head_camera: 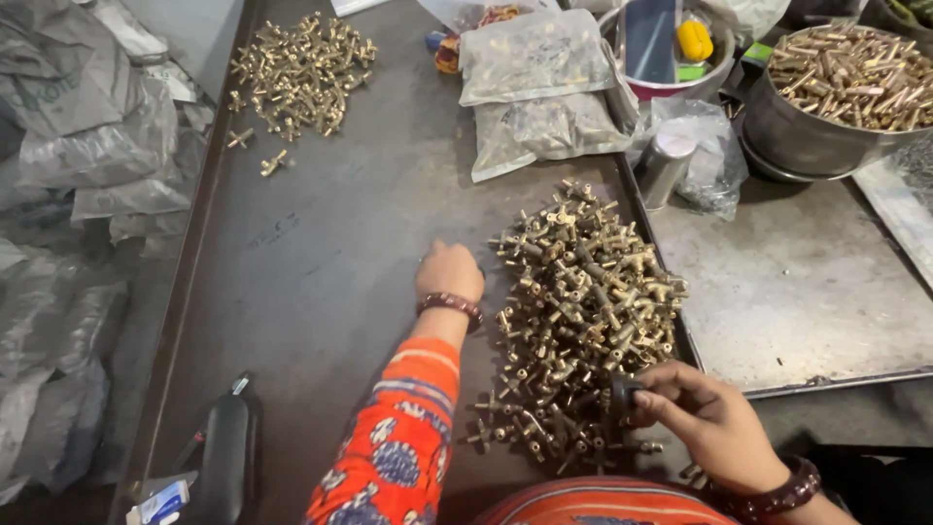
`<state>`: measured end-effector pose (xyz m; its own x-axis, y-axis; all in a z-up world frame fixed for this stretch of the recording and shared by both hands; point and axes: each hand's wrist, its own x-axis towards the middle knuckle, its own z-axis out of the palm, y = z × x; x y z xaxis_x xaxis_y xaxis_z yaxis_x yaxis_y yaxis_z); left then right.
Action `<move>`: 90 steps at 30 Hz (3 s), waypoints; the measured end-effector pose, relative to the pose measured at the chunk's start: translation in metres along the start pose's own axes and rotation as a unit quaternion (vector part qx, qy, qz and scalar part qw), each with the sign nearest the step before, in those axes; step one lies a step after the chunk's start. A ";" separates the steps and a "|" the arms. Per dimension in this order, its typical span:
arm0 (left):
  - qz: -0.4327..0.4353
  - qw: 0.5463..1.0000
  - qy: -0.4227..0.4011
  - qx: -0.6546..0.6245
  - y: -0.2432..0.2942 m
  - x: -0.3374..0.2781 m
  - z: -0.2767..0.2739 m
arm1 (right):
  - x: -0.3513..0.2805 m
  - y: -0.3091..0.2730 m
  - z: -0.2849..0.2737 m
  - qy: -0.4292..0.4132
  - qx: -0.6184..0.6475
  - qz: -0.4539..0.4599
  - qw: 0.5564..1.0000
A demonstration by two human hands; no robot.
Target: Assembling small brass metal components by hand at a workbench.
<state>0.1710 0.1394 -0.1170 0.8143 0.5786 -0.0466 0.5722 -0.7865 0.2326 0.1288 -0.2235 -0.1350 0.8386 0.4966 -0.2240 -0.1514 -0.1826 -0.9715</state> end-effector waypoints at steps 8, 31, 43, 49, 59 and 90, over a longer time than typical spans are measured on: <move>0.078 0.977 0.037 -0.197 -0.034 -0.087 0.005 | -0.001 0.001 -0.002 0.010 0.053 0.005 0.999; -0.053 0.567 -0.335 -0.751 0.018 -0.219 -0.040 | -0.021 -0.015 0.008 -0.067 0.061 -0.108 0.990; 0.089 0.841 -0.163 -0.508 0.028 -0.224 -0.052 | -0.023 -0.050 0.008 -0.046 -0.158 -0.315 0.935; 0.132 0.855 -0.150 -0.479 0.041 -0.226 -0.071 | -0.017 -0.018 0.001 -0.070 -0.052 -0.179 0.980; 0.227 0.833 -0.101 -0.495 0.042 -0.224 -0.086 | -0.002 0.011 0.003 -0.081 0.177 -0.024 0.981; -0.074 0.642 -0.309 -0.698 0.023 -0.210 -0.025 | -0.027 -0.087 0.021 0.017 -0.296 -0.490 0.820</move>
<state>0.0107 0.0052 -0.0774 0.8912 0.0883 -0.4450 0.3547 0.4759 0.8048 0.1078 -0.2031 -0.0457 0.4219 0.6287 0.6532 0.8756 -0.0957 -0.4735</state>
